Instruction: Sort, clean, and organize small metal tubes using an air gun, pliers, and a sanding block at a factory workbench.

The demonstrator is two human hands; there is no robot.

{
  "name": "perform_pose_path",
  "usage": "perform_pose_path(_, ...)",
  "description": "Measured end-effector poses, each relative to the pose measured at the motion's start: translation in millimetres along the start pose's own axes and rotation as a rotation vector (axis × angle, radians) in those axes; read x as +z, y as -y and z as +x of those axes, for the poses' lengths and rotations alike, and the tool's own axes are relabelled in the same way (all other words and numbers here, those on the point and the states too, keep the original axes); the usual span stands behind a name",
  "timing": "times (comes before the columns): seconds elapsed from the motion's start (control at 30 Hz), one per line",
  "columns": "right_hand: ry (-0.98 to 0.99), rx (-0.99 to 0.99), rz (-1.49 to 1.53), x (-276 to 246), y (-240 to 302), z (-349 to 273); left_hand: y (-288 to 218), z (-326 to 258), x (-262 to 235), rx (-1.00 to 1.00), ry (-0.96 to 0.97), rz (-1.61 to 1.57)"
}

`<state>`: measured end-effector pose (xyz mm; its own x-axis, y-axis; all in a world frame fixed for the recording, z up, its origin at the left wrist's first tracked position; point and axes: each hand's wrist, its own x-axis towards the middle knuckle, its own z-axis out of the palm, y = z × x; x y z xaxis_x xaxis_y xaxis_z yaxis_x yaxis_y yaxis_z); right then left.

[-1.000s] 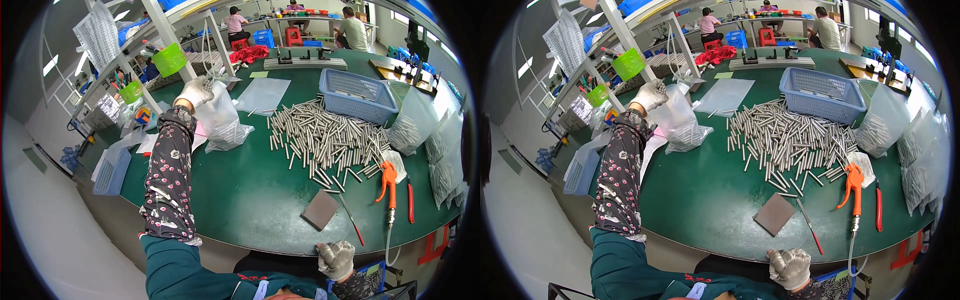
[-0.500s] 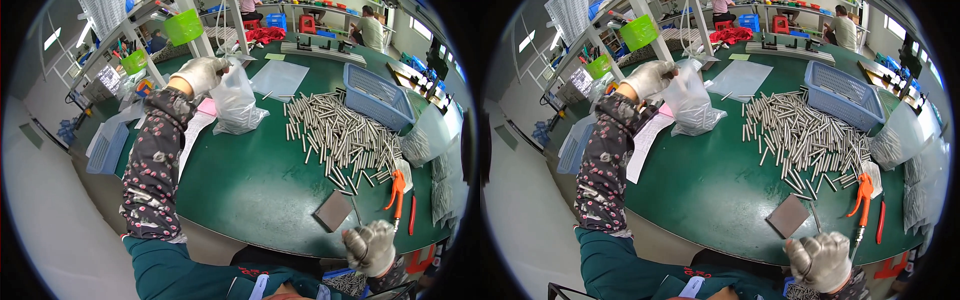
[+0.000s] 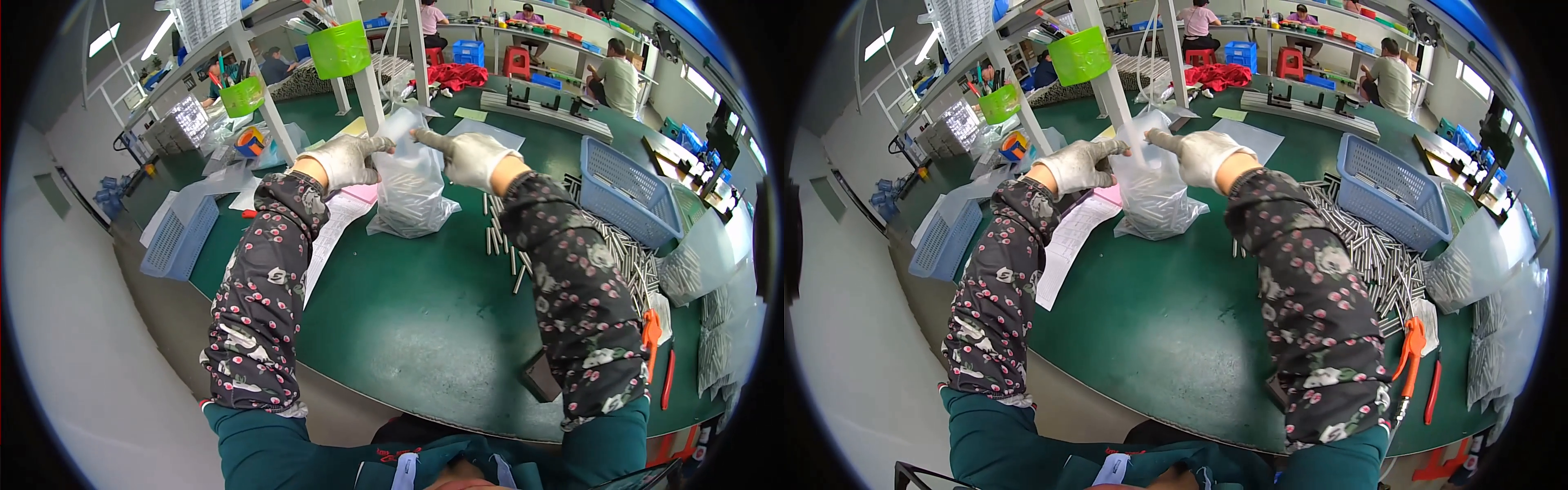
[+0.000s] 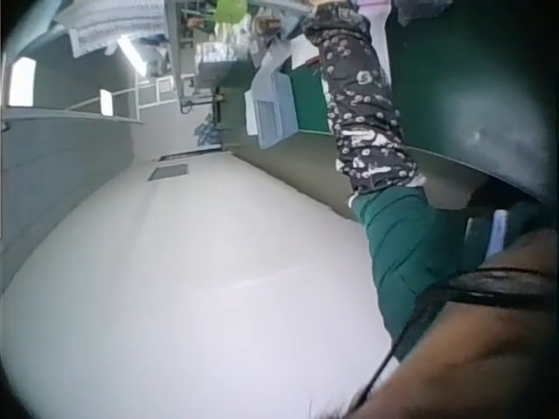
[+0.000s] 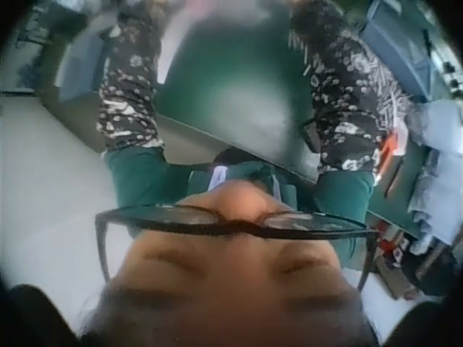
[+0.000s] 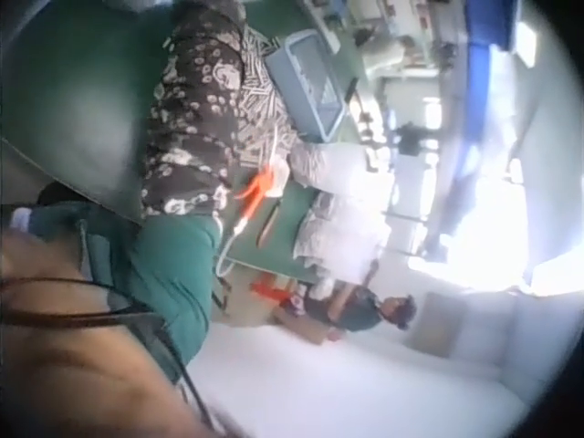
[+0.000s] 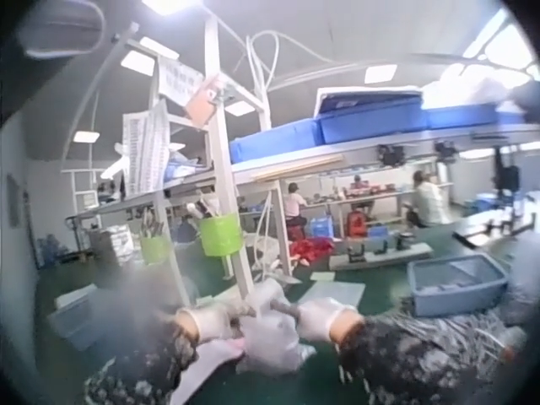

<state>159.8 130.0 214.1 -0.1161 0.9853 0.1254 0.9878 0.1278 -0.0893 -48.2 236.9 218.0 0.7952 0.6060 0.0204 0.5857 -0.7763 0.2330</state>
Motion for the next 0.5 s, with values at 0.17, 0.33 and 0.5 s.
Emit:
perform_pose_path(0.17,0.012,0.048,-0.013,12,-26,18,0,-13,3,0.158,-0.158,0.137)
perform_pose_path(0.33,-0.339,-0.426,-0.121,33,-18,-60,-20,-70,19,0.478,-0.349,0.493)
perform_pose_path(0.5,-0.408,-0.211,-0.225,-4,-29,-27,-15,-34,-11,0.427,-0.57,0.458)
